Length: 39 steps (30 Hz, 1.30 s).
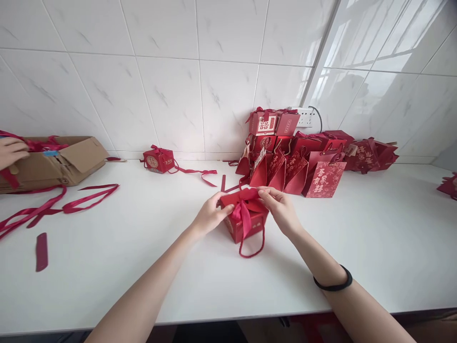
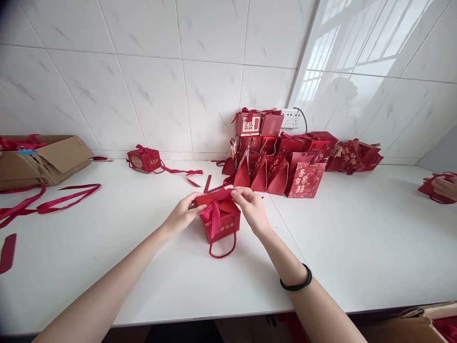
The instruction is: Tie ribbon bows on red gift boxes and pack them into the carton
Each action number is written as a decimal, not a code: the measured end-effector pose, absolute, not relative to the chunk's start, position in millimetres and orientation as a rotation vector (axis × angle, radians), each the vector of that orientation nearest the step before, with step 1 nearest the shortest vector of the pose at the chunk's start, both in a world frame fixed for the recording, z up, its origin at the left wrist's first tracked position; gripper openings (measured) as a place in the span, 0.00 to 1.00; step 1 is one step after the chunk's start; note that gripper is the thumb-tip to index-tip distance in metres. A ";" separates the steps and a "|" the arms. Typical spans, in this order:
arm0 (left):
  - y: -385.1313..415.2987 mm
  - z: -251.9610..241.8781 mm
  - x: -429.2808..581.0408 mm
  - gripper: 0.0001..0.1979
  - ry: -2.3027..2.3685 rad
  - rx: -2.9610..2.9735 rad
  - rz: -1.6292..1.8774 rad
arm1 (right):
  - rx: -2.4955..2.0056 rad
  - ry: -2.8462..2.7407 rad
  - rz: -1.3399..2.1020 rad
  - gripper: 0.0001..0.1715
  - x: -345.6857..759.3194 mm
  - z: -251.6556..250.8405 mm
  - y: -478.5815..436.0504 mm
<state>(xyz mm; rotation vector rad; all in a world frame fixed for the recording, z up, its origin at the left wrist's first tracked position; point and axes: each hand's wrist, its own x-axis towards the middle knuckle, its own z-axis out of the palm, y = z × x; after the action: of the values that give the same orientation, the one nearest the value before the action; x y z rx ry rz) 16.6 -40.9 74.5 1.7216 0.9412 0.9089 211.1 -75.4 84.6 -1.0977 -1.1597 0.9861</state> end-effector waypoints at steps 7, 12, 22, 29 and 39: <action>-36.2 69.9 16.4 0.27 1.255 1.686 1.165 | -1.094 -1.229 0.949 0.22 209.2 78.6 -73.1; -38.9 72.1 17.7 0.28 1.293 1.430 0.953 | -1.080 -1.286 0.755 0.22 203.9 69.8 -75.5; -42.2 70.0 16.7 0.33 0.990 1.714 1.153 | -1.061 -1.359 0.624 0.20 204.5 63.7 -75.8; -37.5 56.0 16.8 0.34 0.942 1.774 1.182 | -1.119 -1.370 0.557 0.20 205.3 67.9 -75.7; -44.3 77.2 15.7 0.24 1.010 1.890 1.033 | -1.109 -1.542 0.015 0.12 212.3 73.3 -77.3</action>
<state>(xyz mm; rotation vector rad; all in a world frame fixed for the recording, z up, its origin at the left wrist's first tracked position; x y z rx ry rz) 15.7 -44.3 77.2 1.8902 1.0101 1.0334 212.3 -77.3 73.3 -1.1093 -1.5423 0.0146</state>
